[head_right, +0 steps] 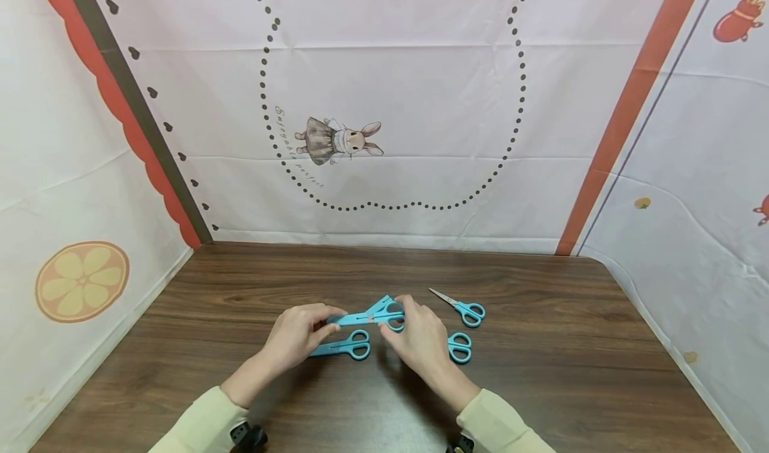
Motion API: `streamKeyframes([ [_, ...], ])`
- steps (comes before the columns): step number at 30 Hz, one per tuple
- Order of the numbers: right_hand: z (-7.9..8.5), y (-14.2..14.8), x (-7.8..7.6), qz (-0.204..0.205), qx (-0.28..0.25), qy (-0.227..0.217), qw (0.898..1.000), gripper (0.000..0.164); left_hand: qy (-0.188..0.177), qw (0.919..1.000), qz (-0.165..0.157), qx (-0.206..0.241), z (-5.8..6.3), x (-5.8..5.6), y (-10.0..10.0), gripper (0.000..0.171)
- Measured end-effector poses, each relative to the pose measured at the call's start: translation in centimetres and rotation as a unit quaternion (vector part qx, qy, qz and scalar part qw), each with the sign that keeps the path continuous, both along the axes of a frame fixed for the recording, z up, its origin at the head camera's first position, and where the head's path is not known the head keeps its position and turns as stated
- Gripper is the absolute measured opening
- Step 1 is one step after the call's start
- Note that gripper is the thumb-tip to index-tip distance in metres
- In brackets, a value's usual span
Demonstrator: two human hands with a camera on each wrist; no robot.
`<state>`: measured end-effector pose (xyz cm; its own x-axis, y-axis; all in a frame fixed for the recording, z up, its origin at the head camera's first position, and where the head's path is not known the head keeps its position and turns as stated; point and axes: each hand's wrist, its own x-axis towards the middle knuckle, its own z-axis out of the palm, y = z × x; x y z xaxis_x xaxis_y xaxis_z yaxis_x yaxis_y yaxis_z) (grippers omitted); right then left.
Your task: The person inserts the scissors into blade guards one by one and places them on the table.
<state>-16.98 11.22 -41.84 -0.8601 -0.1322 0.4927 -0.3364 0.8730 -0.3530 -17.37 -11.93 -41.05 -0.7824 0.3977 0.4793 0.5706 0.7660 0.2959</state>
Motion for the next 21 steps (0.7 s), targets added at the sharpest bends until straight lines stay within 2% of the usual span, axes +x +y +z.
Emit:
streamKeyframes([
  [21, 0.07, -0.37, -0.04, 0.002, 0.000, 0.005, 1.000, 0.049, -0.010, 0.9999, -0.004, 0.001, 0.33, 0.16, 0.10, 0.020],
])
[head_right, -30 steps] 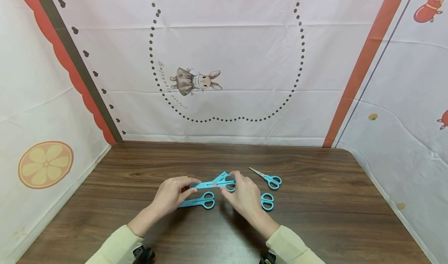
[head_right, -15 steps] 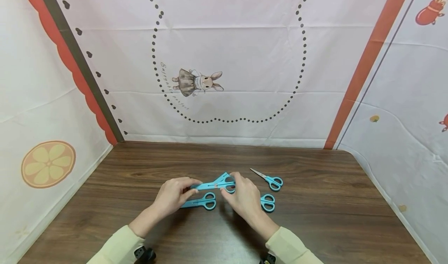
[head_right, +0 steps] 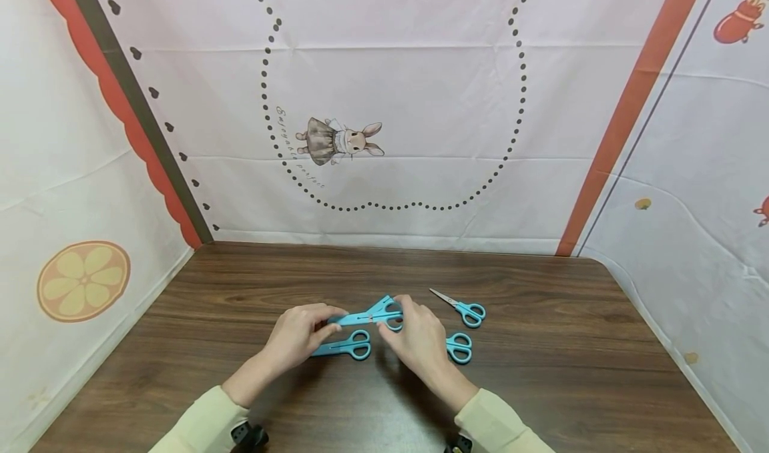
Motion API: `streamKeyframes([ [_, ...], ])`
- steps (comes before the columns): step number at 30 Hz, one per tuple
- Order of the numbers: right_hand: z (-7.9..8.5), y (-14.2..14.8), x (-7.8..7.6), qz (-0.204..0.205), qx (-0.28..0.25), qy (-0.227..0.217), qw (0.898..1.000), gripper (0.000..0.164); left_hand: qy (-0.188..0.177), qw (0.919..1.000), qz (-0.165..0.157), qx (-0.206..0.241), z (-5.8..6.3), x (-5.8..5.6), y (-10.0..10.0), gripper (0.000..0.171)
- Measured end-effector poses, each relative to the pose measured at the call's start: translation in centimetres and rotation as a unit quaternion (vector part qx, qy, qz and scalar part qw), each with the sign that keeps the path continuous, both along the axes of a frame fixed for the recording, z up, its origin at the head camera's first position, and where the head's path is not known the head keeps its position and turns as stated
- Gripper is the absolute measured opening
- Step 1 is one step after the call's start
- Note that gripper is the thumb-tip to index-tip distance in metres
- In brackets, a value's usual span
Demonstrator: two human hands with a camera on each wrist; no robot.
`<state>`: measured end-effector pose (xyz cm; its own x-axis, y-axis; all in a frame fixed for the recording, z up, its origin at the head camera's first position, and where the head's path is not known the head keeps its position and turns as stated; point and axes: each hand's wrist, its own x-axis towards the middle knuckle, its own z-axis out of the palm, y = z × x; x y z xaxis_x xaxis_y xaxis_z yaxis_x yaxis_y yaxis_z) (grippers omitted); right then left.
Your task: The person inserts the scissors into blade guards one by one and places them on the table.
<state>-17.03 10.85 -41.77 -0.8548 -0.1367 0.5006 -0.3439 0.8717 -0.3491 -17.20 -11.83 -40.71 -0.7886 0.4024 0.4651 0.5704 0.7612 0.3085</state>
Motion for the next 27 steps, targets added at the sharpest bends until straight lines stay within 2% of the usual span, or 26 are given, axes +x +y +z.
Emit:
streamKeyframes([
  [27, 0.23, -0.58, -0.11, 0.004, 0.007, 0.025, 1.000, 0.049, 0.004, 1.0000, 0.000, -0.001, -0.03, 0.00, 0.02, 0.021],
])
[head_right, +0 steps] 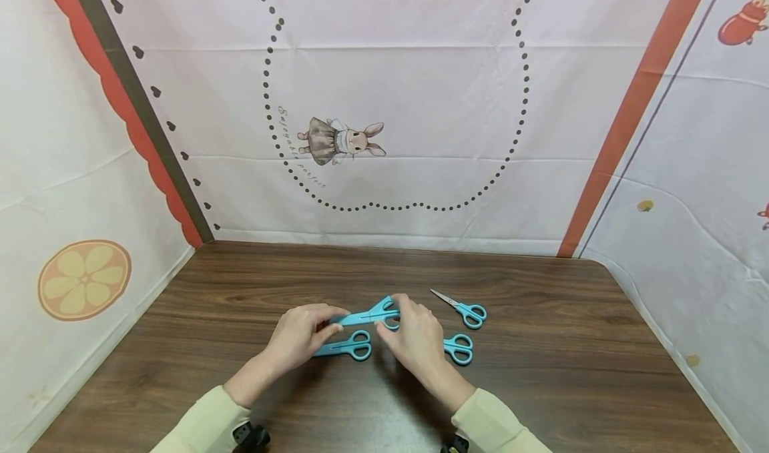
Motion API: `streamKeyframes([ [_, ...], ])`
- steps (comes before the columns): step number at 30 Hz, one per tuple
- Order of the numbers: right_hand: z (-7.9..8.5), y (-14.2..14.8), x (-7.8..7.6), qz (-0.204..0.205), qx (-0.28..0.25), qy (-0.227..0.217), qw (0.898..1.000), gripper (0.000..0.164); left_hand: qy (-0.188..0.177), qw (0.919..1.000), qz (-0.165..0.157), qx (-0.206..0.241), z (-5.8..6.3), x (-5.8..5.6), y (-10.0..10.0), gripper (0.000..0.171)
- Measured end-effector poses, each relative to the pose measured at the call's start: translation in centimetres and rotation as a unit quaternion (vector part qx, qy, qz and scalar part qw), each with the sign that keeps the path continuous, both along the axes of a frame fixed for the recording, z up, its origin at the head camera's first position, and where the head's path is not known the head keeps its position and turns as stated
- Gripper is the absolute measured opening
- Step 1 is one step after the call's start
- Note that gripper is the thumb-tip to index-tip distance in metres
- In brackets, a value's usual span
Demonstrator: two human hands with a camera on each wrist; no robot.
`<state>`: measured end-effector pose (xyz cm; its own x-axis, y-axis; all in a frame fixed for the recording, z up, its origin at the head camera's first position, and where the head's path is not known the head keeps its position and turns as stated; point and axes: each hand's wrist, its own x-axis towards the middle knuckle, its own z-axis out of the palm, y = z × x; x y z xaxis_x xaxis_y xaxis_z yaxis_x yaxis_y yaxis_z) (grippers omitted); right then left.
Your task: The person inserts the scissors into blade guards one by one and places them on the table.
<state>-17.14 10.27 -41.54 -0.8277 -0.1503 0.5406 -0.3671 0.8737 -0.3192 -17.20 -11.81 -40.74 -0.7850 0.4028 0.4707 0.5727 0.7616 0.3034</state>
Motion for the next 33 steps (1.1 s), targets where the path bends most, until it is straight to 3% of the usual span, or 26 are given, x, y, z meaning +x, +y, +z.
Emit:
streamKeyframes([
  [33, -0.33, -0.17, -0.06, 0.000, -0.002, -0.016, 1.000, 0.052, -0.029, 0.9992, -0.011, -0.025, 0.01, -0.18, -0.10, 0.021],
])
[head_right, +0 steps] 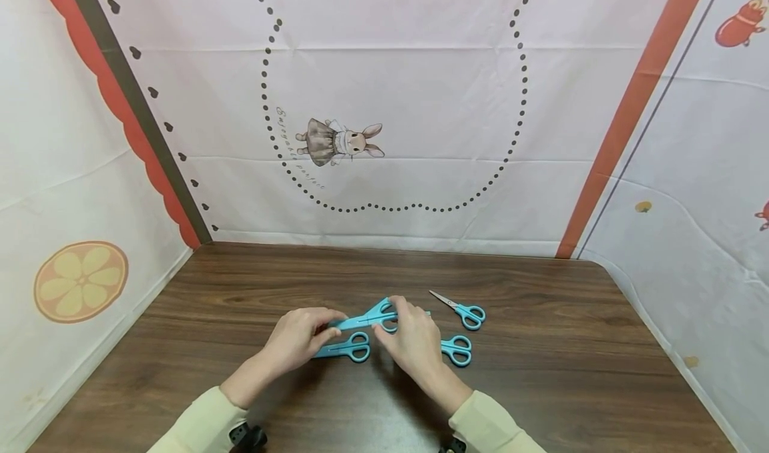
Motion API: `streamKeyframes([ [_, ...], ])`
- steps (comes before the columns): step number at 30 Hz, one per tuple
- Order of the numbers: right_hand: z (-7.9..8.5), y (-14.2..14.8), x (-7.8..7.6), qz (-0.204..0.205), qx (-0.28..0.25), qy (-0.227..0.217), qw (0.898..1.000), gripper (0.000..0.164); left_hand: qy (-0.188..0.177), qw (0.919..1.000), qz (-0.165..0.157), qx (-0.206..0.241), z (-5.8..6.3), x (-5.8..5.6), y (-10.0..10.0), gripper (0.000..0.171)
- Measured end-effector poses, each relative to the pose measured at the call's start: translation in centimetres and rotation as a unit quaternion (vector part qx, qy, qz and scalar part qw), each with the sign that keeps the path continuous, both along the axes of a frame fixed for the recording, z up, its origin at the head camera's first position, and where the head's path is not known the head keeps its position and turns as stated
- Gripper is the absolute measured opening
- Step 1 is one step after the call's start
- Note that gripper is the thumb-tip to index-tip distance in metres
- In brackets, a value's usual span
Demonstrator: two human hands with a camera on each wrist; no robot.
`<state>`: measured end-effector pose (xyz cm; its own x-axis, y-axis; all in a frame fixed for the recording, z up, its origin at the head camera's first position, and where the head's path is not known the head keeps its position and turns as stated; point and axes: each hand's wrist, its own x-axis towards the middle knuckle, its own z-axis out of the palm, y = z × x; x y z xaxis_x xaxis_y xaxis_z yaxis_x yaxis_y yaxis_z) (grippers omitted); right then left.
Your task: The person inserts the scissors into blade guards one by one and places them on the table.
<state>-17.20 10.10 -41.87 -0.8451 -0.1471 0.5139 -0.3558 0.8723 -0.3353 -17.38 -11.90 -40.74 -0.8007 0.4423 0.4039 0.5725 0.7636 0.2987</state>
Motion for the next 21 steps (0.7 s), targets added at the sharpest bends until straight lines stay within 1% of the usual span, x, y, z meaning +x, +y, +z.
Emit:
streamKeyframes([
  [5, 0.04, -0.09, -0.02, 0.001, -0.002, 0.001, 1.000, 0.052, -0.002, 1.0000, -0.001, 0.006, -0.04, -0.04, -0.08, 0.021],
  [11, 0.06, -0.08, -0.05, 0.007, -0.001, -0.004, 1.000, 0.052, 0.011, 0.9999, -0.002, 0.006, -0.03, -0.04, -0.14, 0.021],
  [21, 0.01, -0.18, -0.04, 0.009, 0.002, -0.024, 1.000, 0.053, -0.011, 0.9999, 0.000, -0.004, -0.12, -0.07, -0.45, 0.022],
])
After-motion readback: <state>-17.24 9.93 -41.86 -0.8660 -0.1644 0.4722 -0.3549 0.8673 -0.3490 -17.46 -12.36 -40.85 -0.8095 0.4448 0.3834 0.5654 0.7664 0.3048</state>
